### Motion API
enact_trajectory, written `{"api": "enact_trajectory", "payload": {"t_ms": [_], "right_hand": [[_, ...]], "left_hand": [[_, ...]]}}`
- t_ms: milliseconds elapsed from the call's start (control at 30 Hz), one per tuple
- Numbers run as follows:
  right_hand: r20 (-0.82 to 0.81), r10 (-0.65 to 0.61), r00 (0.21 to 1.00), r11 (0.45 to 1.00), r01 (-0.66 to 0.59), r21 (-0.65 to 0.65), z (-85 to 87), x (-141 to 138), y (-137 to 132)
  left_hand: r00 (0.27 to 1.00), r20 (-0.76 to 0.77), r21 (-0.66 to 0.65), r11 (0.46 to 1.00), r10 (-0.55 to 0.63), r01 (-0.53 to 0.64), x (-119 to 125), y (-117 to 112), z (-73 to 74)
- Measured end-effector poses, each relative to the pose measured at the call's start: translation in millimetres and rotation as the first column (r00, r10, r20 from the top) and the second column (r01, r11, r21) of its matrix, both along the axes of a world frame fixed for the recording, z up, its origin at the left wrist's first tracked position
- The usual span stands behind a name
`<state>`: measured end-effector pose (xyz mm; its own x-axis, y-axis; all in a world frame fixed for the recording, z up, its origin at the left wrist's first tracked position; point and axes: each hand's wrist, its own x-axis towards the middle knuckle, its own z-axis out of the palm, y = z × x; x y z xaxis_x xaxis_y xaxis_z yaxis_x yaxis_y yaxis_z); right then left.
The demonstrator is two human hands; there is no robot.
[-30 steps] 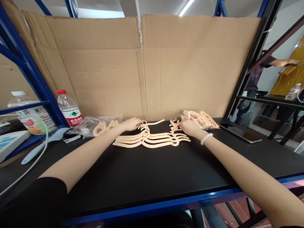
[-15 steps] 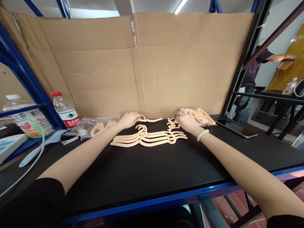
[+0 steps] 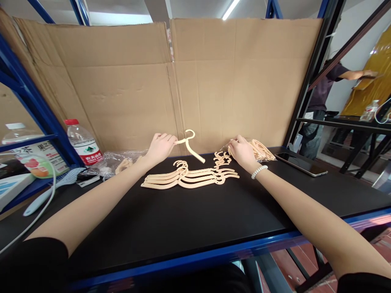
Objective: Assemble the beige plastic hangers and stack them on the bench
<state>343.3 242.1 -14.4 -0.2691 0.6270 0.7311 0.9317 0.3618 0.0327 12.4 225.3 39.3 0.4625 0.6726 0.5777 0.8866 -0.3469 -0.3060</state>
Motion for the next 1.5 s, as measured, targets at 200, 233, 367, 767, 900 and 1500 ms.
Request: {"api": "enact_trajectory", "payload": {"t_ms": [200, 233, 367, 767, 900, 1500], "right_hand": [[-0.109, 0.039, 0.993, 0.997, -0.031, 0.077, 5.7, 2, -5], [-0.134, 0.042, 0.990, 0.995, -0.029, 0.092, 8.1, 2, -7], [-0.326, 0.060, 0.943, 0.994, -0.028, 0.104, 21.2, 3, -14], [-0.989, 0.095, 0.110, 0.646, -0.763, -0.023, 33.1, -6, -58], [-0.998, 0.040, 0.057, 0.588, -0.808, -0.023, 29.0, -16, -61], [-0.989, 0.069, 0.134, 0.410, -0.907, -0.094, 15.1, -40, -99]], "left_hand": [[0.976, 0.208, -0.058, 0.997, 0.056, -0.044, -5, -17, -1.1], [0.960, 0.271, -0.090, 0.995, 0.067, -0.044, -5, -21, -1.5], [0.897, 0.436, -0.202, 0.979, 0.077, 0.014, -4, -47, -4.5], [0.795, 0.603, -0.293, 0.911, -0.060, 0.291, -10, -126, -37.3], [0.758, 0.647, -0.279, 0.899, -0.083, 0.337, -10, -133, -38.6], [0.850, 0.526, -0.353, 0.899, -0.037, 0.258, -9, -143, -60.1]]}}
